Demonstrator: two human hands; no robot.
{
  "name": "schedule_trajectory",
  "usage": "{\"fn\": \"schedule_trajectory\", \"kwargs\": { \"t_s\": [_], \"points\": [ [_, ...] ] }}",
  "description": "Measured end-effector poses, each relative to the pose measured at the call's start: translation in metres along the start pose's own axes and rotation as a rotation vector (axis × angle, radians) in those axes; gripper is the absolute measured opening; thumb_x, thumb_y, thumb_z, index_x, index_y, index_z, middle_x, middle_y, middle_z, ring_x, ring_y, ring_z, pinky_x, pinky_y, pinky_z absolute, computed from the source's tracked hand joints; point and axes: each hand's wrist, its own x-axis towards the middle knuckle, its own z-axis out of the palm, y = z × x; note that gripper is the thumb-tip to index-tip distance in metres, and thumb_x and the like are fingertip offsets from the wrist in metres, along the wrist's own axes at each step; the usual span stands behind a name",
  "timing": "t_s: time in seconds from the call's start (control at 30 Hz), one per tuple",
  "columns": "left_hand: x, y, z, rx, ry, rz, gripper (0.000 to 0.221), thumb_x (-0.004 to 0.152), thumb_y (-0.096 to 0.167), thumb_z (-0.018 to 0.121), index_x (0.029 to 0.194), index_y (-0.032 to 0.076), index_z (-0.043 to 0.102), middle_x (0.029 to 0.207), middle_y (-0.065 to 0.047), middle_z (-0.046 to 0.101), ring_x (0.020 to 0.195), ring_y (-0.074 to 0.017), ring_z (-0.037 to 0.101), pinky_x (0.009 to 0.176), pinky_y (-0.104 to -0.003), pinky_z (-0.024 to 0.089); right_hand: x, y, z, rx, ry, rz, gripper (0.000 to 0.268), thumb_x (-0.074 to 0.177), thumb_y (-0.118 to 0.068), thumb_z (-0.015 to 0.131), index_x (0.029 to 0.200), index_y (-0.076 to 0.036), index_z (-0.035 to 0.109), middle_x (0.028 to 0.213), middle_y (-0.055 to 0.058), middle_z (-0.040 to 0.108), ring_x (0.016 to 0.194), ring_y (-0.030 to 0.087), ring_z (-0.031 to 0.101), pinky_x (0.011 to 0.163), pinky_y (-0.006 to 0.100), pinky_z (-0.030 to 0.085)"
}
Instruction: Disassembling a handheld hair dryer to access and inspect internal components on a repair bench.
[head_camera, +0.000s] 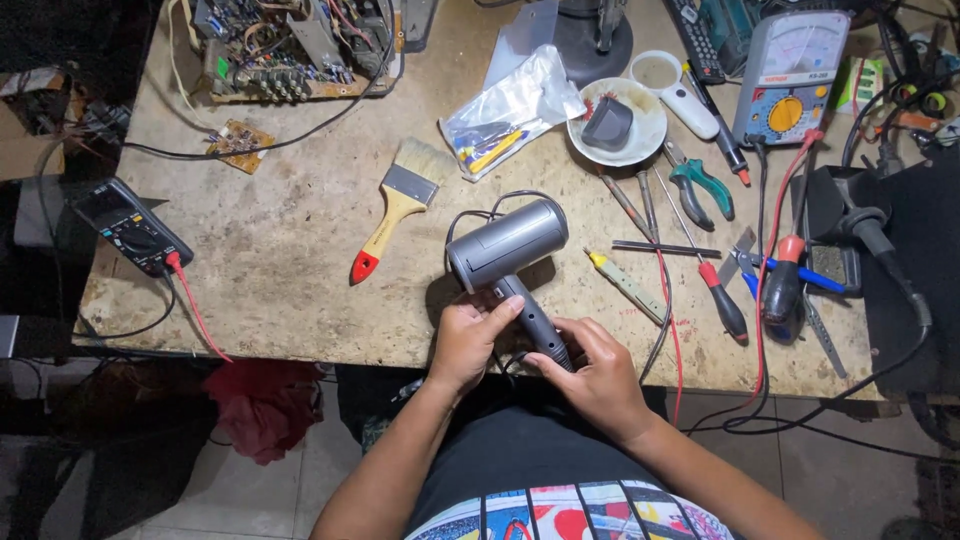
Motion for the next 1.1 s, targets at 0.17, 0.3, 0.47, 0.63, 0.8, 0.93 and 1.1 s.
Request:
{"fn": "schedule_trajectory", "kwargs": {
  "t_s": [0.17,0.3,0.47,0.63,0.8,0.93,1.1],
  "points": [
    [-0.002,0.010,0.002,0.029,-0.054,-0.018,0.030,0.083,0.011,0.081,0.107,-0.005,0.074,0.098,-0.013,0.077,0.089,-0.0155,0.071,0.085,-0.030,0.061,-0.001,0.005,-0.003,-0.007,-0.045,-0.025,0.048,0.075,-0.027,0.089,0.115,-0.007,0.073,0.091,0.009,0.073,0.082,0.022,0.072,0.070,0.031,0.057],
    [-0.001,0.011,0.002,0.027,-0.103,-0.064,0.032,0.086,0.012,0.075,0.113,-0.005,0.072,0.109,-0.017,0.076,0.098,-0.0212,0.073,0.090,-0.032,0.061,-0.003,0.013,-0.001,-0.033,-0.077,-0.048,0.051,0.077,-0.032,0.087,0.116,-0.005,0.071,0.107,0.009,0.075,0.100,0.020,0.073,0.089,0.031,0.057],
    [-0.004,0.004,0.008,-0.019,-0.066,0.023,0.041,0.078,0.003,0.087,0.114,-0.004,0.068,0.095,-0.010,0.074,0.086,-0.0134,0.072,0.082,-0.030,0.063,-0.002,0.005,-0.002,0.152,-0.065,0.191,0.042,0.077,-0.018,0.088,0.115,-0.007,0.076,0.080,0.010,0.075,0.064,0.019,0.070,0.051,0.027,0.058],
    [-0.007,0.017,0.018,-0.030,-0.060,0.097,0.036,0.080,0.003,0.085,0.111,-0.005,0.069,0.094,-0.013,0.074,0.085,-0.0163,0.071,0.077,-0.032,0.063,-0.003,0.014,0.000,0.338,-0.109,0.297,0.038,0.084,-0.011,0.080,0.121,-0.006,0.075,0.081,0.007,0.076,0.065,0.011,0.066,0.052,0.025,0.059],
    [-0.004,0.023,0.020,-0.034,-0.064,0.140,0.035,0.081,0.003,0.084,0.113,-0.005,0.071,0.099,-0.016,0.075,0.090,-0.0175,0.067,0.081,-0.036,0.062,0.004,0.012,0.000,0.558,-0.170,0.393,0.035,0.094,-0.007,0.066,0.128,-0.004,0.072,0.083,0.006,0.075,0.064,0.010,0.063,0.051,0.023,0.057],
    [-0.002,0.019,0.020,-0.034,-0.079,0.110,0.033,0.082,0.003,0.084,0.112,-0.002,0.072,0.097,-0.015,0.075,0.088,-0.0189,0.068,0.079,-0.035,0.062,0.006,0.010,-0.003,0.583,-0.201,0.412,0.037,0.095,-0.006,0.065,0.131,-0.005,0.072,0.091,0.007,0.077,0.070,0.010,0.063,0.057,0.026,0.059],
    [0.004,0.014,0.022,-0.109,-0.109,0.026,0.032,0.084,0.003,0.082,0.113,-0.002,0.070,0.098,-0.015,0.074,0.089,-0.0201,0.069,0.080,-0.037,0.062,0.001,0.026,-0.004,0.637,-0.242,0.449,0.033,0.096,-0.007,0.065,0.128,-0.005,0.073,0.091,0.007,0.077,0.070,0.010,0.063,0.056,0.025,0.057]
  ]
}}
